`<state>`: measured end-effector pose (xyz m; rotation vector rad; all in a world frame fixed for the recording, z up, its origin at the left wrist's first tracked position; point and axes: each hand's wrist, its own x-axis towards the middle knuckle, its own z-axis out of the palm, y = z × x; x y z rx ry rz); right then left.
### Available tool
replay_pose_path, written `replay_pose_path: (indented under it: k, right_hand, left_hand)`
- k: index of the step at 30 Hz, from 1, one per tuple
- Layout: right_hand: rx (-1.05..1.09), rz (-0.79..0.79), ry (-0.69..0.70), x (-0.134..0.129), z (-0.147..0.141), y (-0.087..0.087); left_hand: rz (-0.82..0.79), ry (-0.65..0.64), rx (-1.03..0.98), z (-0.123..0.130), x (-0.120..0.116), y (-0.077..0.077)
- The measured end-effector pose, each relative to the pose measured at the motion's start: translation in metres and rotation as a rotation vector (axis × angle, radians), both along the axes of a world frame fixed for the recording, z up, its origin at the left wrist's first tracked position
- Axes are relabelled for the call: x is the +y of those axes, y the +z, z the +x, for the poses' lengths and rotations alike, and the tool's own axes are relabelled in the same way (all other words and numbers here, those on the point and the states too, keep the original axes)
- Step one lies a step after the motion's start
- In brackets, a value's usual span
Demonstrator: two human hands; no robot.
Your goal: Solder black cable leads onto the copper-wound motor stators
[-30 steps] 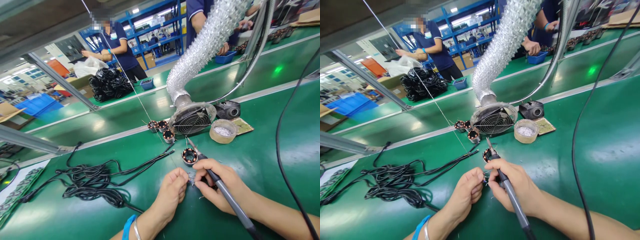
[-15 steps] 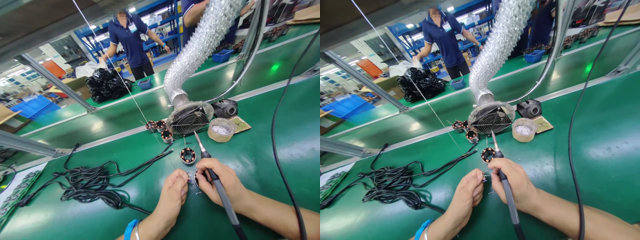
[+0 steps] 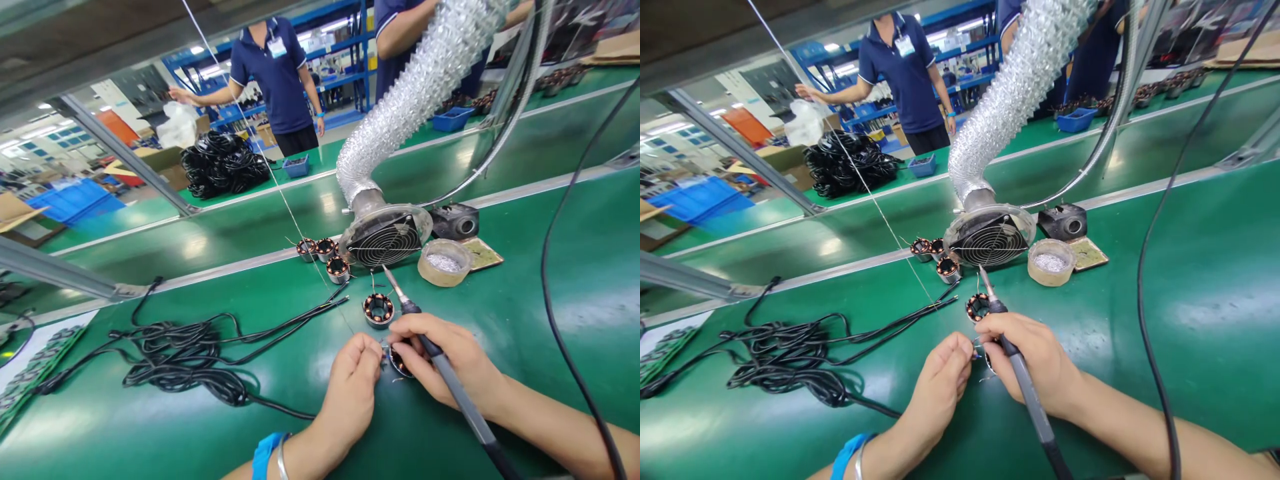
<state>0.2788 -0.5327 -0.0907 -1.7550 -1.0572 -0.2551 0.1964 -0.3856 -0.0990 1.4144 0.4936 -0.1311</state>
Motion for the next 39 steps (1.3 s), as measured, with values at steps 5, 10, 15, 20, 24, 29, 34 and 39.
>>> replay_pose_path:
  k: [5,10,15,20,24,29,34,39]
  right_hand:
    - [0.062,-0.005,0.0,-0.022,-0.001,0.015]
    - [0.127,0.006,-0.045,-0.047,-0.006,0.007]
    - [0.158,0.017,-0.069,-0.054,-0.008,0.001]
    - [0.21,0.043,-0.071,-0.05,-0.01,0.003]
    - [0.214,0.062,-0.067,-0.048,-0.011,0.002]
    - [0.237,0.073,-0.038,-0.045,-0.015,0.002]
    - [0.213,0.092,-0.002,-0.041,-0.018,0.008]
    - [0.091,0.108,0.056,-0.038,-0.019,0.009]
  left_hand:
    - [-0.019,0.002,0.005,-0.002,-0.003,0.004]
    - [-0.033,0.012,0.026,-0.004,-0.005,0.008]
    - [-0.045,0.008,0.023,-0.001,-0.005,0.009]
    - [-0.016,0.011,0.025,-0.002,-0.004,0.007]
    - [-0.013,0.008,0.028,-0.003,-0.004,0.007]
    - [-0.013,-0.001,0.025,-0.002,-0.003,0.006]
    - [0.009,-0.005,0.022,-0.004,-0.003,0.005]
    - [0.007,-0.007,0.015,-0.005,-0.003,0.004]
